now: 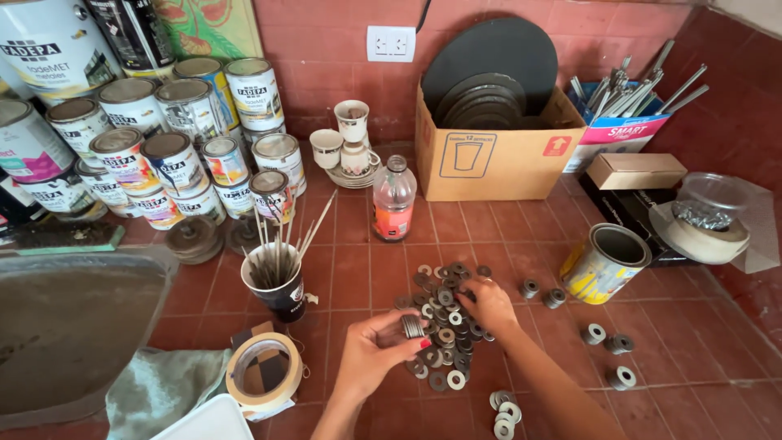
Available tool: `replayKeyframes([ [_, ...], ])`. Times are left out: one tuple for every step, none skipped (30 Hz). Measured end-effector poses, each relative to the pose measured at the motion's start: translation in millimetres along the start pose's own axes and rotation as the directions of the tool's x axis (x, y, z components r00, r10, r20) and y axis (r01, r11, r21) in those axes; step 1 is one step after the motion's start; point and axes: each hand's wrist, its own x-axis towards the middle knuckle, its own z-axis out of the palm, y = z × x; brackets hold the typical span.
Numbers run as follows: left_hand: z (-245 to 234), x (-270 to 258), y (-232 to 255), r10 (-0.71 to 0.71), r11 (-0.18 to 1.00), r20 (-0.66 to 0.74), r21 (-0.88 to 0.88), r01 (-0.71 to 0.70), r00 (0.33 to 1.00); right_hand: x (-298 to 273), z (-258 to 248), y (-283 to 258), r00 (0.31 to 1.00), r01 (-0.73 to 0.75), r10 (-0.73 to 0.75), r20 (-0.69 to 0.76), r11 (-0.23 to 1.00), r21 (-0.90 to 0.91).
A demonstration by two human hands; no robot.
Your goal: Sorting and organizing metal washers and spacers into groups on the floor
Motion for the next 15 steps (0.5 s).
replayKeyframes([
  [0,1,0,0.001,1.000,0.002,0.001,-0.001,1.000,-3,-6,-5,1.000,-0.001,0.001,-0.002,1.000,0.000],
  [-1,3,1,-0.018,1.000,0.003,-0.014,0.018,1.000,-6,-12,-10,0.997,-0.046,0.045,-0.058,0.999,-0.014],
  [-1,6,3,-0.034,0.999,0.006,-0.028,0.034,0.999,-6,-19,-16,0.989,-0.090,0.086,-0.117,0.996,-0.026],
  [-2,9,-1,-0.030,0.999,0.009,-0.027,0.030,1.000,-11,-30,-27,0.989,-0.089,0.085,-0.122,0.996,-0.026],
  [-2,12,-4,-0.045,0.998,0.013,-0.041,0.046,0.999,-15,-42,-38,0.972,-0.175,0.190,-0.140,0.978,0.115],
  [-3,16,-8,-0.061,0.997,0.018,-0.054,0.062,0.998,-19,-54,-49,0.945,-0.252,0.295,-0.143,0.933,0.256],
  [0,19,-3,-0.057,0.997,0.025,-0.053,0.058,0.998,-26,-68,-64,0.943,-0.252,0.296,-0.151,0.933,0.255],
  [4,22,1,-0.095,0.995,0.008,-0.029,0.095,0.995,-33,-82,-79,0.974,-0.083,0.176,-0.142,0.863,0.499],
  [7,23,4,-0.136,0.991,-0.011,-0.007,0.136,0.991,-43,-95,-95,0.985,0.076,0.055,-0.161,0.706,0.704],
  [7,29,1,-0.136,0.991,-0.005,-0.006,0.136,0.991,-49,-109,-112,0.984,0.076,0.059,-0.166,0.707,0.703],
  [6,33,-3,-0.132,0.991,0.029,-0.023,0.132,0.991,-57,-121,-130,0.979,0.167,-0.016,-0.204,0.639,0.751],
  [5,37,-7,-0.127,0.991,0.063,-0.041,0.129,0.990,-64,-134,-149,0.965,0.254,-0.086,-0.249,0.559,0.789],
  [8,37,-5,-0.131,0.990,0.064,-0.039,0.134,0.989,-68,-138,-153,0.965,0.250,-0.082,-0.248,0.559,0.791],
  [11,37,-2,-0.144,0.988,0.078,-0.037,0.147,0.986,-72,-141,-157,0.961,0.267,-0.121,-0.247,0.628,0.731],
  [14,37,0,-0.156,0.987,0.091,-0.034,0.160,0.984,-76,-145,-162,0.957,0.285,-0.161,-0.242,0.691,0.664],
])
